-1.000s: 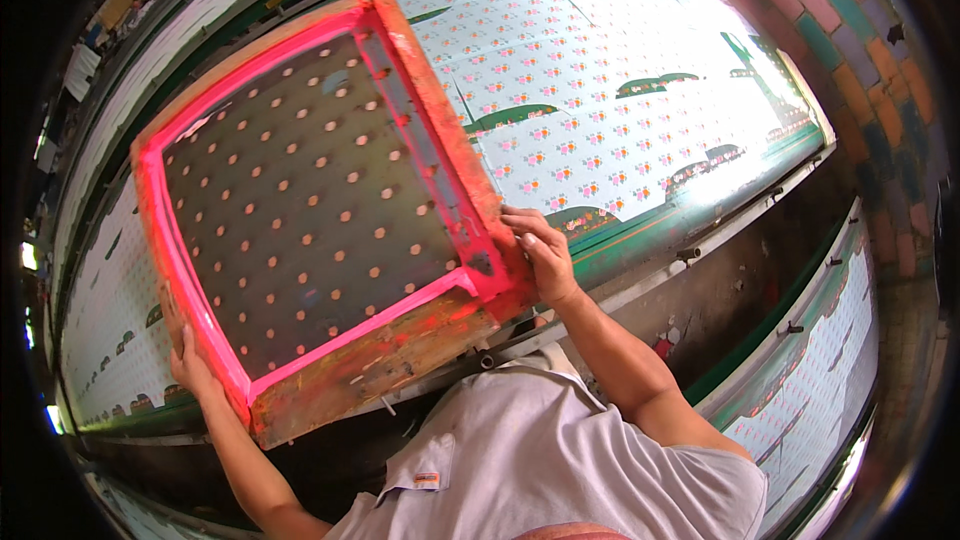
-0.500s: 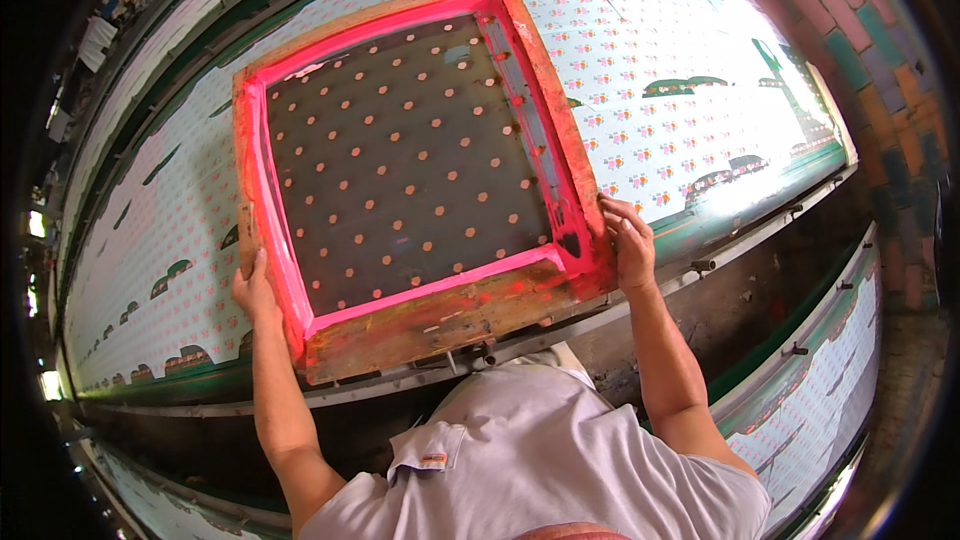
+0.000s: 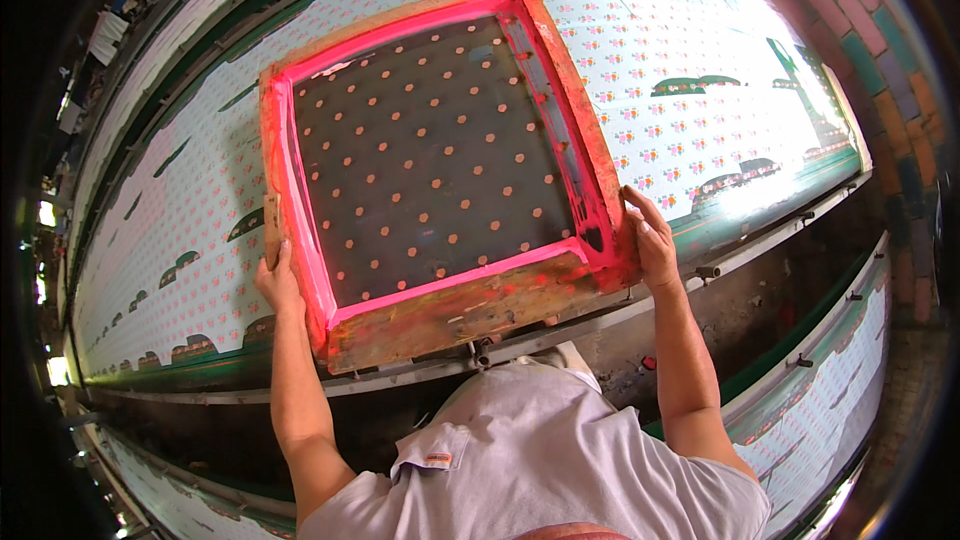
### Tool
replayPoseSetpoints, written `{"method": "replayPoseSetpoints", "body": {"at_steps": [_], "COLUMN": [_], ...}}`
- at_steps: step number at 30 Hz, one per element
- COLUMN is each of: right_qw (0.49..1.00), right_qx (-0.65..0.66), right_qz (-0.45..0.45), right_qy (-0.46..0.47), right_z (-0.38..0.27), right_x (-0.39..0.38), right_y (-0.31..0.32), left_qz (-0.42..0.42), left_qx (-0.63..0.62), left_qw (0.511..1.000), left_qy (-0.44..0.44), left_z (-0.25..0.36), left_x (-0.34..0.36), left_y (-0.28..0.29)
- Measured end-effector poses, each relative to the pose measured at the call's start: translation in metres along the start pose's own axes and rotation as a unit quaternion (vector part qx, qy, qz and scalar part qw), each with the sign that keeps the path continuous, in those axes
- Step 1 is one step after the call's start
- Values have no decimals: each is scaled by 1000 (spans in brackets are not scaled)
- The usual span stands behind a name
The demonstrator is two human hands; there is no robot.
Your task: The person uses a pink-framed screen and a squeegee to apply pink ink onto a patterned fabric laid on a table. They repeatedly pull the squeegee across the screen, lift and reposition the screen, and continue printing the same pattern across the fabric.
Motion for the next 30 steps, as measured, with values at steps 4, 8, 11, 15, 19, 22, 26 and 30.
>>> {"method": "replayPoseSetpoints", "body": {"at_steps": [4, 8, 11, 15, 19, 22, 26, 30], "right_qw": [998, 895, 880, 772, 684, 711, 681, 644], "right_qx": [-28, -433, -423, -454, -547, -547, -586, -610], "right_qz": [50, 72, -117, -360, -379, -340, -322, -400], "right_qy": [-25, 79, 183, 261, 297, 284, 297, 231], "right_z": [-11, -50, -62, -47, -36, -41, -45, -28], "right_x": [-1, -5, -23, -55, -56, -43, -29, -15], "right_y": [-9, -59, -143, -236, -257, -267, -303, -343], "left_qz": [-4, -20, 12, -36, -135, -196, -178, -139], "left_qx": [38, 43, 38, 30, 144, 322, 359, 359], "left_qw": [999, 999, 998, 997, 975, 923, 910, 910], "left_qy": [-6, 14, 49, 65, 105, 81, -105, -157], "left_z": [-3, -15, -26, -25, -13, -2, 12, 4], "left_x": [4, 7, 8, 5, 25, 59, 90, 96], "left_y": [1, -2, -5, -12, -7, -8, -39, -58]}}
Point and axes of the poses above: each hand's wrist, its own x-axis towards the middle knuckle, its own y-axis out of the back of the hand, z = x × y, the point moved 6 cm from there along x, towards the middle knuckle, and after that the axes turned 3 degrees about -x, right-handed, at the moved point
